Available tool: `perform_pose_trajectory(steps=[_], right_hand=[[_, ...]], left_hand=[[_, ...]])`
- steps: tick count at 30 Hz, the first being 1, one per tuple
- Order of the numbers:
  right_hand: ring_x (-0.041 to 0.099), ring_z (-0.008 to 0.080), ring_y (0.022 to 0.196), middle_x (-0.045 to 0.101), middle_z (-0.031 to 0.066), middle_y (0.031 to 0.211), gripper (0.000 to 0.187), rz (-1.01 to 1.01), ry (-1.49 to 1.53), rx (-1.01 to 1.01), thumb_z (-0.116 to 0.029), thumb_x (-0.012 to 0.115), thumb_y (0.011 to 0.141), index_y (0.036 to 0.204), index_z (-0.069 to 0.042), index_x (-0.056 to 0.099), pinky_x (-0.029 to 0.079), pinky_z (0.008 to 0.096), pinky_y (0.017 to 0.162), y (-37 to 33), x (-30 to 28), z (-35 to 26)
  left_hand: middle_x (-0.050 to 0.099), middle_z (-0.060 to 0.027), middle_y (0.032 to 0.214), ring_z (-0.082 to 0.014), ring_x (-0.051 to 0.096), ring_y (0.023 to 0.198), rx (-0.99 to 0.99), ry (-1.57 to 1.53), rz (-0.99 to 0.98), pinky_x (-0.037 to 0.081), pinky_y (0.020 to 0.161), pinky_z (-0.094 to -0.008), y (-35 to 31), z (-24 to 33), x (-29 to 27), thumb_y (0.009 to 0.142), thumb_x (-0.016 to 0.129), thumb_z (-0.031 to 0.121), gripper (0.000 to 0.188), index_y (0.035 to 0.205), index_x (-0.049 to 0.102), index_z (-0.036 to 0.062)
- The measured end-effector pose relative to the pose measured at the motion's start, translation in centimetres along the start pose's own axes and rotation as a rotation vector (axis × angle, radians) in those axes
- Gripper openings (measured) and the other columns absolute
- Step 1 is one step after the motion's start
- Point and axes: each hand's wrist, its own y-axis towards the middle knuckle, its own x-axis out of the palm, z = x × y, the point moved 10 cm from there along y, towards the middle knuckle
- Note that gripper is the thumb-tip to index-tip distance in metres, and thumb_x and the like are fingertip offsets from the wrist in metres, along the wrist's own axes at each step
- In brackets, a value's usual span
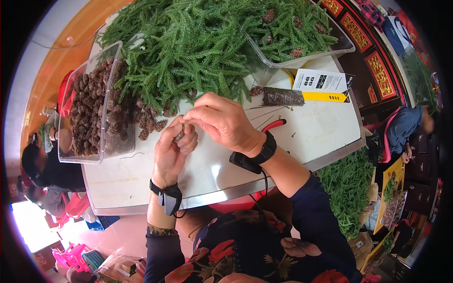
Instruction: The recorder is assembling small decorative items by attaching green leafy sprigs to small brown objects, possibly seeds or dried fruit.
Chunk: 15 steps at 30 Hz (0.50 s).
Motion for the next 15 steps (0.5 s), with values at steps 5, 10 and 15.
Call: perform_pose_trajectory(steps=[5,10,15], right_hand=[[0.06,0.0201,0.069,0.058,0.0041,0.09,0.018,-0.092,-0.068,-0.021,0.0,0.072,0.073,0.088,-0.009,0.068,0.05,0.0291,0.06,-0.19,0.61,-0.43],[0.061,0.02,0.07,0.057,0.004,0.094,0.015,-0.061,-0.105,-0.051,-0.002,0.07,0.074,0.087,-0.009,0.068,0.051,0.0298,0.06,-0.37,0.65,-0.49],[0.058,0.0171,0.066,0.056,0.0049,0.094,0.018,-0.023,-0.079,-0.081,-0.001,0.075,0.074,0.09,-0.008,0.068,0.048,0.0284,0.056,-0.37,0.57,-0.56]], left_hand=[[0.031,0.0044,0.062,-0.0073,0.027,0.053,0.038,0.115,0.028,0.023,0.05,-0.0227,0.04,0.03,-0.8,0.094,0.041,0.02,0.018,0.087,0.048,0.0054],[0.031,0.0042,0.064,-0.0071,0.027,0.055,0.085,0.256,0.08,0.023,0.051,-0.0228,-0.06,0.3,-0.36,0.094,0.039,0.02,0.019,0.092,0.05,0.005],[0.032,0.0041,0.064,-0.0071,0.028,0.056,0.085,0.126,0.024,0.024,0.051,-0.0226,-0.16,0.47,-0.29,0.094,0.037,0.02,0.02,0.097,0.05,0.0049]])
